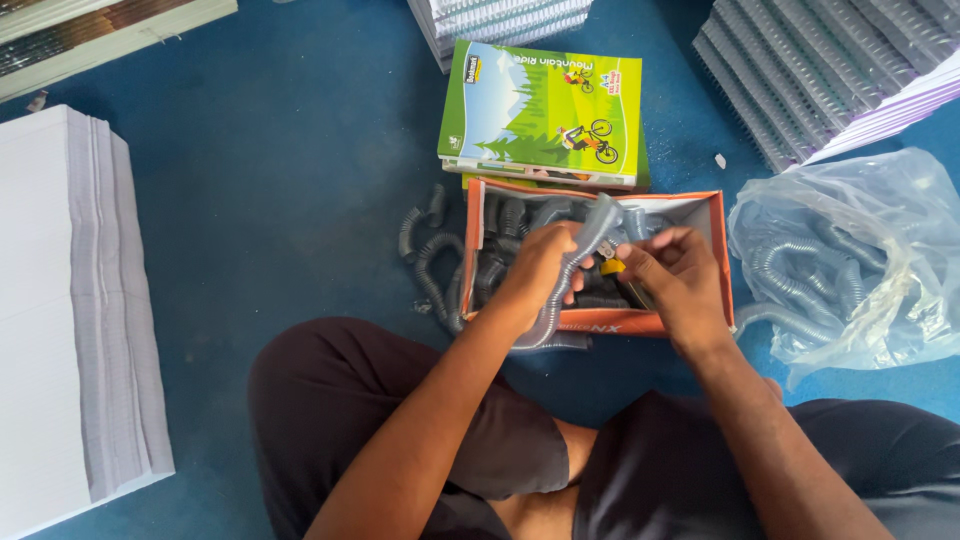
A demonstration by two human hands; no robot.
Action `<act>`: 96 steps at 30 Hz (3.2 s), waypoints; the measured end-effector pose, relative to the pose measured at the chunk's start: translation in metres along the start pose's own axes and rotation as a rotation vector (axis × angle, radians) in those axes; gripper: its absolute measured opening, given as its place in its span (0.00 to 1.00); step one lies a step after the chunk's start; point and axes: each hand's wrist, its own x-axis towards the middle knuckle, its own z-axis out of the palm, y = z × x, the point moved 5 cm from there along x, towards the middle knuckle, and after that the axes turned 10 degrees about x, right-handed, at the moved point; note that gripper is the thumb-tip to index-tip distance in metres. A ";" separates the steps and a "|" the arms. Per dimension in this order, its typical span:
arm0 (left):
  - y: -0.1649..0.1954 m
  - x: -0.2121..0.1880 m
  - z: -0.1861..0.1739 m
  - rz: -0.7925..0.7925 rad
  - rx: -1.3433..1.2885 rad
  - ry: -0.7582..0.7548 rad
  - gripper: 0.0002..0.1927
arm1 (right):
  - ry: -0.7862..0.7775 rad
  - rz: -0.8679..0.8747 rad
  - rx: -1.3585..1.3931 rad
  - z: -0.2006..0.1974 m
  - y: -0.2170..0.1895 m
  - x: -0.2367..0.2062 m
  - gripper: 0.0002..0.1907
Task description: The person sits on the floor and repeatedly picks up gray corrugated hoses from a box, cuts them into shorter pieces using yellow-handled pliers, and places the cut pieces back into the box. The process is repeated multiple times.
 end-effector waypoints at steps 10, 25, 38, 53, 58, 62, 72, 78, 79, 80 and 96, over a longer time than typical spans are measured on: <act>0.007 -0.009 0.005 -0.015 0.195 -0.027 0.23 | -0.094 -0.097 -0.211 0.010 -0.009 -0.005 0.11; 0.026 -0.016 0.013 0.091 0.289 -0.032 0.21 | -0.119 -0.147 -0.158 -0.003 -0.015 -0.005 0.10; 0.039 -0.021 0.016 0.548 0.494 0.045 0.22 | -0.083 -0.037 -0.251 -0.012 -0.005 0.000 0.06; 0.029 -0.017 0.010 0.240 0.257 -0.014 0.18 | -0.022 0.051 0.155 -0.016 -0.005 0.000 0.05; 0.027 -0.015 0.009 0.226 0.274 0.000 0.14 | -0.032 0.045 0.162 -0.017 -0.003 0.001 0.05; 0.026 -0.014 0.008 0.238 0.322 0.048 0.13 | -0.099 -0.010 -0.082 -0.008 -0.005 -0.003 0.06; 0.032 -0.019 0.008 0.354 0.566 0.163 0.15 | -0.228 -0.192 -0.378 0.013 -0.016 -0.013 0.06; 0.028 -0.016 0.012 0.240 0.347 0.016 0.20 | -0.136 -0.113 -0.251 -0.001 -0.011 -0.007 0.03; 0.028 -0.016 0.013 0.240 0.313 0.002 0.21 | -0.106 -0.098 -0.235 -0.005 -0.010 -0.006 0.03; 0.029 -0.016 0.012 0.241 0.279 -0.012 0.22 | -0.075 -0.084 -0.217 -0.007 -0.008 -0.005 0.03; 0.025 -0.013 0.012 0.581 0.440 0.088 0.14 | -0.199 -0.151 -0.269 0.006 -0.008 -0.009 0.05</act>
